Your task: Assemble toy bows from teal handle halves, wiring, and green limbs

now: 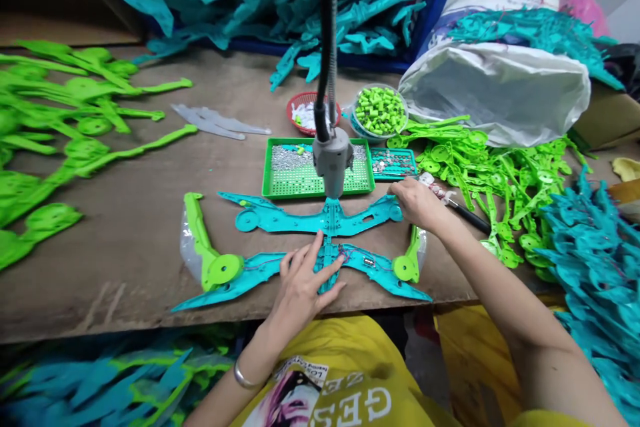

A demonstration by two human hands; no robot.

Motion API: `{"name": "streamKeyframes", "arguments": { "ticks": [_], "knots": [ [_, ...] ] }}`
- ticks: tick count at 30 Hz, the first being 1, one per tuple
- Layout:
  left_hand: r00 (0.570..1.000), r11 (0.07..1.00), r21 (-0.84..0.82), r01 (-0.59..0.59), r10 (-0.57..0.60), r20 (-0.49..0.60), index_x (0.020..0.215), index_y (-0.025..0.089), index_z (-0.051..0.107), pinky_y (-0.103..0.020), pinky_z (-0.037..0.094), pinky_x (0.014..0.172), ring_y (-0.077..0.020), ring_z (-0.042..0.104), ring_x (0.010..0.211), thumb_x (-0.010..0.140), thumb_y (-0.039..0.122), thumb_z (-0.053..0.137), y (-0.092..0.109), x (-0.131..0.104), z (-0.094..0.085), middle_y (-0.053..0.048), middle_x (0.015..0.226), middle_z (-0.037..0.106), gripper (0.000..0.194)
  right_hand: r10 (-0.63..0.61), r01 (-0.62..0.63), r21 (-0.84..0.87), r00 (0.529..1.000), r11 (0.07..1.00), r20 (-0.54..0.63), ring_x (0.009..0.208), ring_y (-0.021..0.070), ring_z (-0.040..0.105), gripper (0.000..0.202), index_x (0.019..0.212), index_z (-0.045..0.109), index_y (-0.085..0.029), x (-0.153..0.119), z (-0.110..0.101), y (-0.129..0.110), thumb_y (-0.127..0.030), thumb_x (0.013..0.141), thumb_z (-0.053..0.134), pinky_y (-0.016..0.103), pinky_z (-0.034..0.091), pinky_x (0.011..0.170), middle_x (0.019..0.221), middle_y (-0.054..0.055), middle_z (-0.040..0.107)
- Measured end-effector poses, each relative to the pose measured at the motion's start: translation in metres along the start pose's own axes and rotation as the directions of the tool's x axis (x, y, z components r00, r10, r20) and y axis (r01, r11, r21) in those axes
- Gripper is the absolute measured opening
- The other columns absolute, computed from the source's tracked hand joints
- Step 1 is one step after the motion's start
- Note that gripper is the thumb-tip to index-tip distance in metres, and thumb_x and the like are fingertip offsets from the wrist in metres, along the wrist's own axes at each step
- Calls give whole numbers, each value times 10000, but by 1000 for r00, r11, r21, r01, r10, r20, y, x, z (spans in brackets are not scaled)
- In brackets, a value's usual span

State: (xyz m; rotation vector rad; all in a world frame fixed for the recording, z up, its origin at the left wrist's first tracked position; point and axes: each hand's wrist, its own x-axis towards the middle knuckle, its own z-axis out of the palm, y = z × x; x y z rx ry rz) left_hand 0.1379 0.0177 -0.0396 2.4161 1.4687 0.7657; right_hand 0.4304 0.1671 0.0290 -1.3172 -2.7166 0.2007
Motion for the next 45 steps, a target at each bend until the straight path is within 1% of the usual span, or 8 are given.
{"name": "streamKeyframes", "arguments": {
  "ticks": [8, 13, 22, 26, 30, 36, 41, 45],
  "knots": [
    [1000, 1000, -21, 5, -6, -29, 1229, 310, 716, -510, 367, 1067, -307, 556, 1238, 889, 362, 711, -2, -3, 4, -155, 1356, 604, 344, -144, 142, -29, 987, 989, -75, 1184, 327, 535, 504, 1275, 541, -118, -5, 35, -72, -30, 782, 483, 494, 470, 986, 1301, 194, 616],
    [998, 999, 2, -33, 33, -46, 1258, 304, 701, -498, 365, 1078, -305, 552, 1252, 905, 365, 687, -2, -4, 5, -149, 1364, 598, 359, -121, 116, -116, 992, 986, -36, 1034, 305, 555, 436, 1299, 555, -84, 7, 50, -77, -56, 882, 432, 458, 473, 911, 1089, 180, 667],
    [1000, 994, 113, -1, 1, -5, 1263, 324, 704, -487, 391, 1027, -328, 560, 1203, 913, 420, 673, 4, -10, 5, -158, 1294, 611, 365, -80, 56, -178, 988, 982, -130, 865, 282, 569, 281, 1159, 637, -168, -25, -24, -107, -151, 920, 490, 409, 436, 754, 917, 123, 678],
    [999, 996, 84, -34, 35, -19, 1281, 340, 688, -498, 337, 1088, -328, 518, 1277, 906, 399, 686, 2, -11, 8, -140, 1379, 579, 379, 81, -65, 124, 989, 990, -127, 889, 254, 632, 275, 1167, 619, -223, -32, -62, -115, -247, 895, 584, 364, 468, 771, 978, 84, 694],
    [1000, 996, 84, 4, -3, -12, 1167, 314, 742, -506, 344, 1077, -321, 528, 1246, 910, 411, 673, 1, -11, 12, -132, 1308, 612, 283, 113, -137, 425, 990, 895, 83, 914, 231, 639, 455, 1236, 559, -219, -21, -76, -107, -350, 823, 697, 320, 489, 767, 1080, 58, 683],
    [1000, 996, 89, -8, 10, -16, 1004, 267, 780, -489, 361, 1069, -319, 525, 1196, 905, 461, 669, 1, -11, 11, -137, 1181, 634, 244, -33, -249, 636, 917, 730, 397, 868, 177, 604, 501, 1232, 545, -177, -6, -35, -88, -335, 789, 716, 270, 498, 713, 1038, 36, 665],
    [1000, 994, 109, -7, 10, -22, 1031, 270, 782, -511, 374, 1057, -338, 521, 1222, 923, 449, 644, 5, -8, 7, -156, 1298, 595, 250, -134, -258, 808, 915, 529, 380, 1098, 206, 619, 622, 1334, 542, -202, -9, 0, -83, -329, 764, 756, 319, 513, 939, 1257, 39, 667],
    [1000, 996, 88, -3, 4, -10, 1059, 281, 774, -511, 366, 1070, -336, 498, 1263, 931, 422, 639, 8, -8, 5, -147, 1329, 578, 233, -99, -255, 813, 930, 523, 355, 1213, 233, 611, 718, 1441, 497, -206, -14, 12, -78, -299, 771, 737, 366, 488, 1047, 1370, 49, 644]
  ]
}}
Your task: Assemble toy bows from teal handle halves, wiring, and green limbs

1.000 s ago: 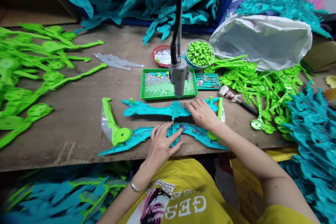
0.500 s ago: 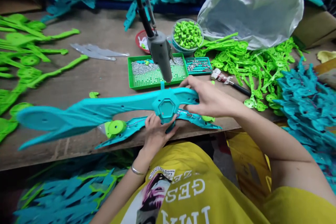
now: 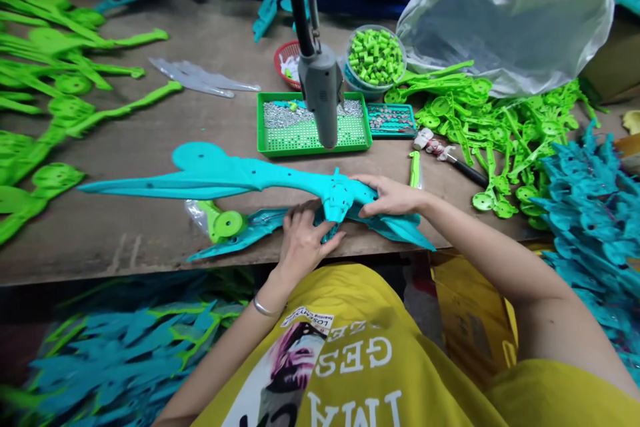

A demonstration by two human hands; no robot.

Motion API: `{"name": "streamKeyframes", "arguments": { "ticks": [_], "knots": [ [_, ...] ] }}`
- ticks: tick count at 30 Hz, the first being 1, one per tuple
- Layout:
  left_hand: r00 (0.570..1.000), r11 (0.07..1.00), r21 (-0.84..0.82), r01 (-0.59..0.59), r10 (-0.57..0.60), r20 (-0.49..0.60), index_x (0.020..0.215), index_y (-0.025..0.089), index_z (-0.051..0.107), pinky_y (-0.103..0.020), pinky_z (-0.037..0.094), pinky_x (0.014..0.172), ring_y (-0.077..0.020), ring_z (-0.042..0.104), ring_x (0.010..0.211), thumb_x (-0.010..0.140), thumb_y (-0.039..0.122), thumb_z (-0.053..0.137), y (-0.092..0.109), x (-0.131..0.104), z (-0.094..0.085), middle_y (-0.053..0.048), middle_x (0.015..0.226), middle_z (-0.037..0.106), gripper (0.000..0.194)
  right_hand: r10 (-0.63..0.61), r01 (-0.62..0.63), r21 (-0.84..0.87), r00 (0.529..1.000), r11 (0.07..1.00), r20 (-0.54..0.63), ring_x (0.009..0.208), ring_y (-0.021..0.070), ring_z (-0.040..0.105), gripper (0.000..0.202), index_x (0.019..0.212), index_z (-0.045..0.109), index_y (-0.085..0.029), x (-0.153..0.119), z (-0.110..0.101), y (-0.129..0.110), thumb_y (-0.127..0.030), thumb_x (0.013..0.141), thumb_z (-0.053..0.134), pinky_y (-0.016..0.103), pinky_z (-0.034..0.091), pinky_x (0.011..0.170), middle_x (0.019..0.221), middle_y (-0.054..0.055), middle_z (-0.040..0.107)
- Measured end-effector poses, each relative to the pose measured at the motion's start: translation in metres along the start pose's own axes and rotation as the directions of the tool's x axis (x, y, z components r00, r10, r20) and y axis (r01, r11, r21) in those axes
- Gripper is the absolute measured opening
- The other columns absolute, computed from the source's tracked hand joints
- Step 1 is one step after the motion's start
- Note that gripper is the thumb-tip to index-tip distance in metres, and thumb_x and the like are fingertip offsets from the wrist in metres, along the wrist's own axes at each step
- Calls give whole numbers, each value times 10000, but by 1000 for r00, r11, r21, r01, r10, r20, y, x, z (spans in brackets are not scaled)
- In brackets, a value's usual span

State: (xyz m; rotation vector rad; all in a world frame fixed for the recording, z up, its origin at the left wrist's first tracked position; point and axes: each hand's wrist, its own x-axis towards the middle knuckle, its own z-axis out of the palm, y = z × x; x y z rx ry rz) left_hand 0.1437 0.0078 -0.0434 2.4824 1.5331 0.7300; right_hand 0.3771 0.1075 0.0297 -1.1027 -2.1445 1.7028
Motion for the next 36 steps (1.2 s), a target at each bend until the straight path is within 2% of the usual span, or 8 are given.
{"name": "streamKeyframes", "arguments": {
  "ticks": [6, 14, 16, 19, 22, 26, 33, 36],
  "knots": [
    [1000, 999, 38, 14, -15, 26, 1076, 257, 768, -502, 397, 1020, -330, 540, 1153, 944, 458, 611, 0, -3, 3, -162, 1231, 605, 287, 20, -33, -191, 997, 981, -73, 1371, 301, 523, 807, 1503, 458, -152, 1, 2, 13, -301, 758, 728, 453, 377, 1174, 1516, 107, 536],
    [986, 996, 43, 75, -80, 145, 1024, 205, 771, -482, 450, 934, -306, 581, 1020, 975, 584, 480, 7, -8, 5, -140, 998, 648, 480, -62, 28, -385, 995, 922, -75, 1254, 315, 606, 731, 1522, 458, -243, 4, 18, 12, -346, 831, 674, 469, 458, 1080, 1423, 94, 617],
    [987, 998, 22, 59, -62, 145, 1057, 207, 764, -486, 447, 960, -307, 582, 1065, 981, 601, 452, 8, -9, 6, -143, 1051, 657, 508, -55, 6, -443, 994, 897, -98, 1065, 299, 667, 695, 1507, 484, -245, 4, 20, 15, -402, 853, 662, 459, 513, 967, 1236, 101, 689],
    [993, 1000, 17, 25, -26, 116, 1198, 205, 717, -498, 405, 1057, -319, 528, 1243, 994, 597, 422, 8, -9, 6, -164, 1294, 615, 532, -74, 15, -497, 992, 867, -100, 913, 269, 654, 645, 1450, 560, -241, 5, 20, 22, -482, 860, 657, 423, 528, 855, 1040, 89, 672],
    [992, 999, 32, 10, -14, 124, 1212, 203, 707, -492, 371, 1114, -326, 432, 1388, 1005, 585, 400, 8, -9, 2, -170, 1439, 538, 532, -78, 21, -508, 993, 861, -91, 950, 277, 636, 635, 1420, 589, -234, 7, 19, 28, -522, 858, 658, 427, 516, 868, 1066, 98, 652],
    [991, 998, 63, 0, -9, 134, 1234, 209, 698, -503, 364, 1129, -334, 401, 1426, 992, 594, 431, 10, -11, -3, -172, 1475, 511, 527, -40, 8, -480, 998, 877, -55, 1008, 286, 625, 686, 1455, 549, -227, 8, 18, 29, -554, 863, 665, 444, 495, 919, 1123, 103, 650],
    [997, 997, 73, 27, -32, 76, 1210, 240, 699, -562, 353, 1119, -320, 528, 1278, 985, 589, 464, 12, -15, 6, -119, 1285, 632, 477, -5, -18, -469, 999, 883, -47, 1050, 289, 631, 718, 1496, 497, -276, 7, 17, 28, -575, 865, 666, 448, 484, 948, 1146, 86, 647],
    [999, 997, 67, -33, 34, -4, 1195, 236, 691, -579, 311, 1153, -314, 535, 1277, 981, 532, 524, 8, -29, 9, -107, 1293, 645, 401, -5, -17, -457, 999, 889, -47, 1059, 290, 628, 714, 1485, 511, -261, 7, 18, 28, -576, 863, 668, 448, 483, 960, 1156, 89, 643]
  ]
}}
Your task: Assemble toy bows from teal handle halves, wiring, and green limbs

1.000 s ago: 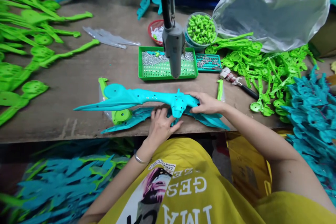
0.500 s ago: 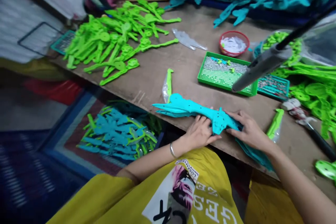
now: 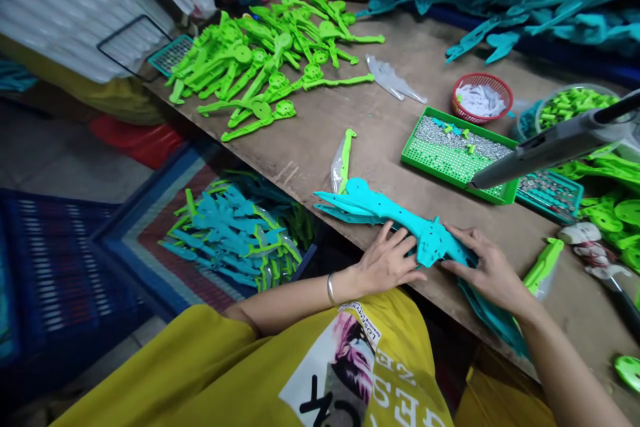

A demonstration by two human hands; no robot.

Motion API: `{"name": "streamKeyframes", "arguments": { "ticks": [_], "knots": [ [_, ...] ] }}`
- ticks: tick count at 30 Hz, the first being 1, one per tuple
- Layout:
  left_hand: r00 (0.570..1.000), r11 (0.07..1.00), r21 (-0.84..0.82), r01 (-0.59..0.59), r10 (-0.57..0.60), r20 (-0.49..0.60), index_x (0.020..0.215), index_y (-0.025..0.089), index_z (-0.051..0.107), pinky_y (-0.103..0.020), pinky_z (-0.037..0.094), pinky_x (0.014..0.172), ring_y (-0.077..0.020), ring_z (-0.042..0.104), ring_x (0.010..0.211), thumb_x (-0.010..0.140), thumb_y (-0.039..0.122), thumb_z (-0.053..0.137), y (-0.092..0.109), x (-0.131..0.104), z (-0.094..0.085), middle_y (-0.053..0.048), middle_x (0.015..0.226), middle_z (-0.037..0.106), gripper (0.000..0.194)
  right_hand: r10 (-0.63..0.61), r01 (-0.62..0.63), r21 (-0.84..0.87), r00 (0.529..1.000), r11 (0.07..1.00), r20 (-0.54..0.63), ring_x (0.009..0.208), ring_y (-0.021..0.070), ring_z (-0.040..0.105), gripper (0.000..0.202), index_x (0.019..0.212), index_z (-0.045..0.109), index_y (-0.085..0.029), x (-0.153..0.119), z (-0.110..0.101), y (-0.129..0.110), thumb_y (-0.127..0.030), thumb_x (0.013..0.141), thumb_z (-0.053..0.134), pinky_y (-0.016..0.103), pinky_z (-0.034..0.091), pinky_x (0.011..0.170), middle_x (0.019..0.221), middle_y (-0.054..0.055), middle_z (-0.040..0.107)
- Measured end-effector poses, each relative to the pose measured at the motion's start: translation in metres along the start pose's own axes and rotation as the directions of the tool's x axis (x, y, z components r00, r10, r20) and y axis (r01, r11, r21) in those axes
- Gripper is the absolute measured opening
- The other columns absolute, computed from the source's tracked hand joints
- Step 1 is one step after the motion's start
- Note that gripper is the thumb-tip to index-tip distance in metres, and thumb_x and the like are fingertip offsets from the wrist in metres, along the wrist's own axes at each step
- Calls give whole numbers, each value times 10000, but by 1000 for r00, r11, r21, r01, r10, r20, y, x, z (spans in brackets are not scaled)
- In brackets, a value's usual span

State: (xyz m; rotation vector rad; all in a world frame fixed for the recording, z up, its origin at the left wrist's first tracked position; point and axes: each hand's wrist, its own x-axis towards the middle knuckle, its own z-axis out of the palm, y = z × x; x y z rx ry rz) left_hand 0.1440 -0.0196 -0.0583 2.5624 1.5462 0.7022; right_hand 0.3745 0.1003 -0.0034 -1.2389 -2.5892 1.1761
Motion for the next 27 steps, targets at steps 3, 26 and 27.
{"name": "streamKeyframes", "arguments": {
  "ticks": [3, 26, 27],
  "knots": [
    [977, 994, -62, -92, 78, -199, 1181, 231, 668, -485, 359, 1147, -244, 551, 1284, 978, 347, 554, -10, -30, -9, -82, 1248, 681, 260, -3, 3, 3, 1000, 1000, 3, 1056, 288, 623, 701, 1480, 519, -265, 1, 0, -2, -572, 867, 664, 454, 481, 976, 1151, 87, 641],
    [550, 186, -621, 761, -692, 467, 1212, 146, 559, -307, 568, 770, -124, 652, 762, 716, 173, 819, -176, 1, -115, -16, 917, 667, 561, -102, 102, -134, 995, 986, 13, 992, 262, 602, 726, 1535, 436, -340, 0, 5, -3, -609, 886, 618, 434, 524, 918, 1125, 102, 576],
    [576, 308, -544, 780, -692, 434, 1226, 141, 569, -322, 565, 799, -143, 658, 799, 701, 172, 827, -176, 6, -119, -28, 946, 673, 587, -105, 105, -144, 994, 984, 5, 1001, 267, 603, 731, 1533, 440, -340, 1, 6, -3, -619, 881, 618, 442, 527, 923, 1136, 106, 574]
  ]
}}
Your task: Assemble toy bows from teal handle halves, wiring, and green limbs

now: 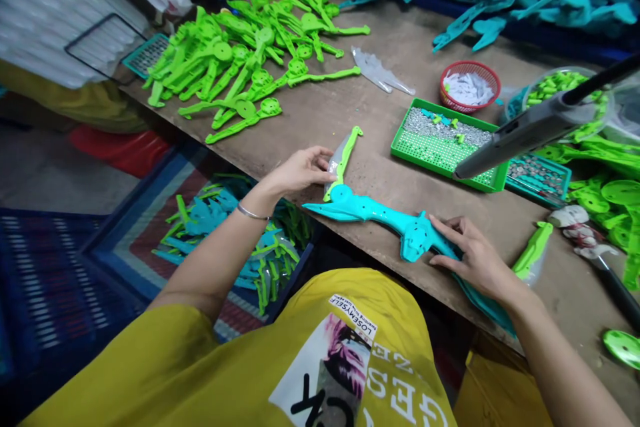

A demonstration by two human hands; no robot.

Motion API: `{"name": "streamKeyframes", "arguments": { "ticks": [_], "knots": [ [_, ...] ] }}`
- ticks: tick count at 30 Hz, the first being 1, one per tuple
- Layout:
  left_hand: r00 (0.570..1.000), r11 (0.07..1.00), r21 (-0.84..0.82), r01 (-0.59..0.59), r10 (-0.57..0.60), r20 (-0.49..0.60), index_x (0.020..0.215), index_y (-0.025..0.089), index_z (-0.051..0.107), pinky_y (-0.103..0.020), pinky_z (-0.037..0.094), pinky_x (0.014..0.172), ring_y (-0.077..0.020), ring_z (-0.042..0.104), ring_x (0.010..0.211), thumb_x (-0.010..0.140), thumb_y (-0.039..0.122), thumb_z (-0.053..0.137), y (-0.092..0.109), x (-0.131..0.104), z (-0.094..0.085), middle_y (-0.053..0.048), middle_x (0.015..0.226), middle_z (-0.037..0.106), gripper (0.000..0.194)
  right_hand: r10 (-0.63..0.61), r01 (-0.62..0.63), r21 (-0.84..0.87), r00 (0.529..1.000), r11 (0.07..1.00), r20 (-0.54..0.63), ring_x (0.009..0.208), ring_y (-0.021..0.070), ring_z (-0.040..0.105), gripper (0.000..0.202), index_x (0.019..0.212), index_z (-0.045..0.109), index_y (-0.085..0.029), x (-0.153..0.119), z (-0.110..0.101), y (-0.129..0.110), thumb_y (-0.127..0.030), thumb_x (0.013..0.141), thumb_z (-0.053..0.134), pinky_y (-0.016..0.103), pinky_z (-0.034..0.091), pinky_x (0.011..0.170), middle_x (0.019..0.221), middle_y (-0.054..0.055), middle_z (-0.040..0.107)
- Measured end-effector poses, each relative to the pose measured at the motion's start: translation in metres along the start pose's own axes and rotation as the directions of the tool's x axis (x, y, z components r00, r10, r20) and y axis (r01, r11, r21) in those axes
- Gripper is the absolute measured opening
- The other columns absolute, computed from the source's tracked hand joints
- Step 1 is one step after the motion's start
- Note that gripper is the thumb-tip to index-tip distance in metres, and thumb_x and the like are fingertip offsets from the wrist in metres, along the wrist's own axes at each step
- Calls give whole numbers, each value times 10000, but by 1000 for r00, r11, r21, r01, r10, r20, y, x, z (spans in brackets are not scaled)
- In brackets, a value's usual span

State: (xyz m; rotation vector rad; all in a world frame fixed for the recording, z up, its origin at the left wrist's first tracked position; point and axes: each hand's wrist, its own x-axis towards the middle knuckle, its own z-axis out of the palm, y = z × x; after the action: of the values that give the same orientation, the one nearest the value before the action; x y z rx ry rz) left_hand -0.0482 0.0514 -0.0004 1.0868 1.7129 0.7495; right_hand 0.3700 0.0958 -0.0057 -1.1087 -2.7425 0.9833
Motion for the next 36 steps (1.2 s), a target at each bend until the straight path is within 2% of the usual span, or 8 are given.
{"name": "streamKeyframes", "arguments": {
  "ticks": [5, 9, 12, 14, 17, 19, 22, 36],
  "knots": [
    [931, 750, 585, -308, 363, 25, 1289, 132, 599, -439, 449, 1061, -280, 597, 1178, 780, 246, 765, 46, -1, 18, -132, 1274, 633, 547, 15, -17, -34, 998, 999, -53, 1109, 307, 597, 839, 1529, 455, -286, -2, -12, -19, -651, 812, 693, 496, 509, 994, 1254, 141, 567],
    [842, 730, 434, -528, 381, 383, 1253, 134, 632, -349, 480, 968, -234, 645, 1104, 920, 303, 601, 91, 5, 78, -113, 1216, 697, 375, 106, -99, 40, 946, 994, -306, 1049, 273, 639, 556, 1337, 639, -210, -21, -37, -47, -542, 892, 656, 433, 540, 927, 1191, 140, 648],
    [738, 725, 379, -575, 259, 623, 1224, 122, 653, -324, 485, 876, -239, 666, 1028, 897, 355, 625, 109, 18, 126, -127, 1180, 718, 402, 315, -232, 333, 923, 914, -222, 790, 192, 665, 334, 1006, 738, -201, -47, -32, -68, -502, 933, 613, 322, 555, 717, 908, 80, 725],
    [684, 732, 377, -568, 166, 710, 1167, 113, 673, -311, 480, 809, -238, 671, 956, 838, 361, 686, 110, 27, 145, -127, 1134, 730, 413, 403, -329, 626, 915, 707, 26, 690, 160, 663, 334, 946, 724, -197, -60, -9, -80, -512, 928, 615, 295, 554, 653, 796, 49, 729],
    [661, 770, 376, -515, 78, 746, 1102, 117, 681, -301, 468, 744, -226, 667, 870, 749, 352, 760, 102, 38, 155, -100, 1023, 743, 431, 420, -409, 901, 850, 143, 319, 738, 178, 725, 445, 1112, 680, -173, -60, 42, -94, -505, 824, 748, 347, 605, 742, 872, 67, 771],
    [662, 818, 342, -462, 61, 747, 1088, 124, 672, -296, 469, 740, -213, 663, 846, 720, 359, 785, 95, 41, 153, -70, 934, 740, 451, 504, -279, 942, 796, -187, 336, 896, 196, 749, 481, 1106, 676, -175, -49, 70, -102, -463, 751, 828, 367, 597, 878, 1006, 90, 777],
    [668, 882, 269, -388, 68, 741, 1052, 137, 666, -293, 481, 744, -192, 652, 826, 699, 365, 801, 87, 40, 149, -34, 841, 719, 441, 597, -5, 911, 753, -413, 275, 1036, 200, 726, 439, 1062, 704, -186, -27, 88, -112, -374, 704, 875, 383, 530, 1036, 1118, 81, 758],
    [682, 887, 268, -375, 68, 728, 1215, 131, 616, -332, 526, 777, -188, 623, 861, 705, 487, 789, 92, 44, 146, -56, 972, 673, 646, 733, 222, 869, 647, -443, 208, 762, 166, 714, 522, 900, 714, -158, 23, 92, -118, -412, 514, 956, 384, 589, 865, 824, 31, 755]
  ]
}}
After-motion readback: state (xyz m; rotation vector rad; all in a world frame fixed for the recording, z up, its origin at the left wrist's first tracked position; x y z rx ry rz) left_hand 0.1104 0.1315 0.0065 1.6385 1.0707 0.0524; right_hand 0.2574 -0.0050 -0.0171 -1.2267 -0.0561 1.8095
